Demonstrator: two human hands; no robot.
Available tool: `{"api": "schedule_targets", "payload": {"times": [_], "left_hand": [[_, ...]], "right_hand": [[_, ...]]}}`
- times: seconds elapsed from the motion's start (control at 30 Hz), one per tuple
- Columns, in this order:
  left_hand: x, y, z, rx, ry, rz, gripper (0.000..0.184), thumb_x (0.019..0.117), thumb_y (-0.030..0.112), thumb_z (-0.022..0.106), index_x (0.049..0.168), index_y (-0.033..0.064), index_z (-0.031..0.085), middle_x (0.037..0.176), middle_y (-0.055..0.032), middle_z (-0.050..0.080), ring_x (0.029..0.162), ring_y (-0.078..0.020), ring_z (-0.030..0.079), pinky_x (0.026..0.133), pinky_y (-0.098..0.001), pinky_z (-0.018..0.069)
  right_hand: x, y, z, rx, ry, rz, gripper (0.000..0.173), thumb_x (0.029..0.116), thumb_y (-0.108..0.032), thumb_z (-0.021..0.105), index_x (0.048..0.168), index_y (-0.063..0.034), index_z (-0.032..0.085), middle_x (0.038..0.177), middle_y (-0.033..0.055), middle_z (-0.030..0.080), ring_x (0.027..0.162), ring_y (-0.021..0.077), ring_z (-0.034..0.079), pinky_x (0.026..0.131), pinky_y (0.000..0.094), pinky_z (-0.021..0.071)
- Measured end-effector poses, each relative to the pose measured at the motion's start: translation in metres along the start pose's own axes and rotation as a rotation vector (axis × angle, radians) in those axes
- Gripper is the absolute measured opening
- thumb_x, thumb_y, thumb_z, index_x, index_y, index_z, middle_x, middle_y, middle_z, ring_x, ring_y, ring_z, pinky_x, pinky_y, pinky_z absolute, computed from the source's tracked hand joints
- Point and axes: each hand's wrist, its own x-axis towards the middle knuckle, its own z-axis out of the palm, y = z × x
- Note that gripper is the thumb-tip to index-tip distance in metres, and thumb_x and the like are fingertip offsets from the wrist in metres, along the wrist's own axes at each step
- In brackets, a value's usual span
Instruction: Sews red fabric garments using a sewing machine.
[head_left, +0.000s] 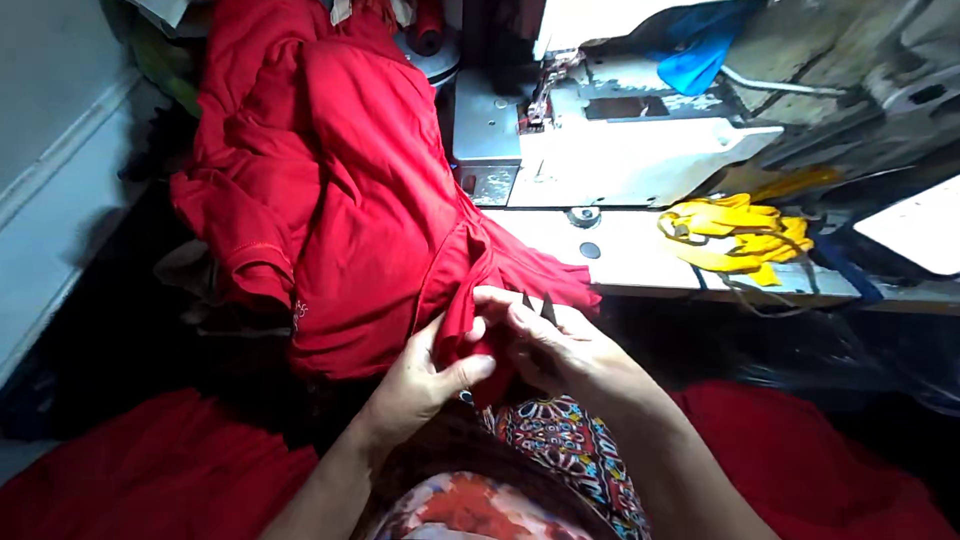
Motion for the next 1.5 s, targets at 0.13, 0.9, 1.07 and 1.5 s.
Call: {"api": "schedule_targets", "payload": {"times": [0.13, 0.9, 1.07, 1.5], "left_hand": [[-0.009, 0.003, -0.005, -0.088, 0.032, 0.093, 0.016, 0.0974, 0.004, 0.064, 0.111, 0.0058, 0.072, 0.097, -0.0035, 0.075, 0.087, -0.0087, 0.071, 0.083, -0.027, 0.0602], [0.004, 0.019, 0.03, -0.213, 0.024, 0.262, 0.011, 0.0865, -0.001, 0.075, 0.092, 0.008, 0.074, 0.084, -0.002, 0.074, 0.077, -0.0076, 0.072, 0.075, -0.0249, 0.0618], [0.018, 0.001, 0.017, -0.2, -0.053, 0.337, 0.005, 0.0901, 0.017, 0.078, 0.089, 0.0126, 0.076, 0.082, 0.0002, 0.072, 0.077, -0.0048, 0.069, 0.076, -0.0241, 0.0601], [0.026, 0.029, -0.001, -0.137, 0.067, 0.293, 0.015, 0.1028, 0.012, 0.058, 0.113, 0.0163, 0.067, 0.092, 0.0014, 0.068, 0.077, -0.0031, 0.066, 0.068, -0.0205, 0.0583]], "right_hand": [[-0.02, -0.006, 0.001, -0.097, 0.105, -0.186, 0.029, 0.1073, -0.028, 0.051, 0.131, -0.0249, 0.068, 0.088, -0.0039, 0.07, 0.05, -0.0039, 0.043, 0.043, 0.0104, 0.0351], [-0.028, -0.005, 0.024, -0.731, 0.365, -0.671, 0.02, 0.0955, -0.021, 0.07, 0.115, -0.0159, 0.067, 0.106, -0.0056, 0.065, 0.079, -0.0022, 0.059, 0.066, 0.0127, 0.0512], [-0.026, -0.003, 0.026, -0.95, 0.451, -0.724, 0.016, 0.0965, -0.02, 0.07, 0.112, -0.0153, 0.071, 0.117, -0.0019, 0.068, 0.091, -0.0029, 0.063, 0.073, 0.0099, 0.0523], [-0.019, -0.024, -0.001, 0.279, 0.476, -0.257, 0.021, 0.1022, -0.007, 0.05, 0.105, -0.0117, 0.07, 0.055, -0.0009, 0.052, 0.038, -0.0016, 0.041, 0.037, 0.0133, 0.0386]]}}
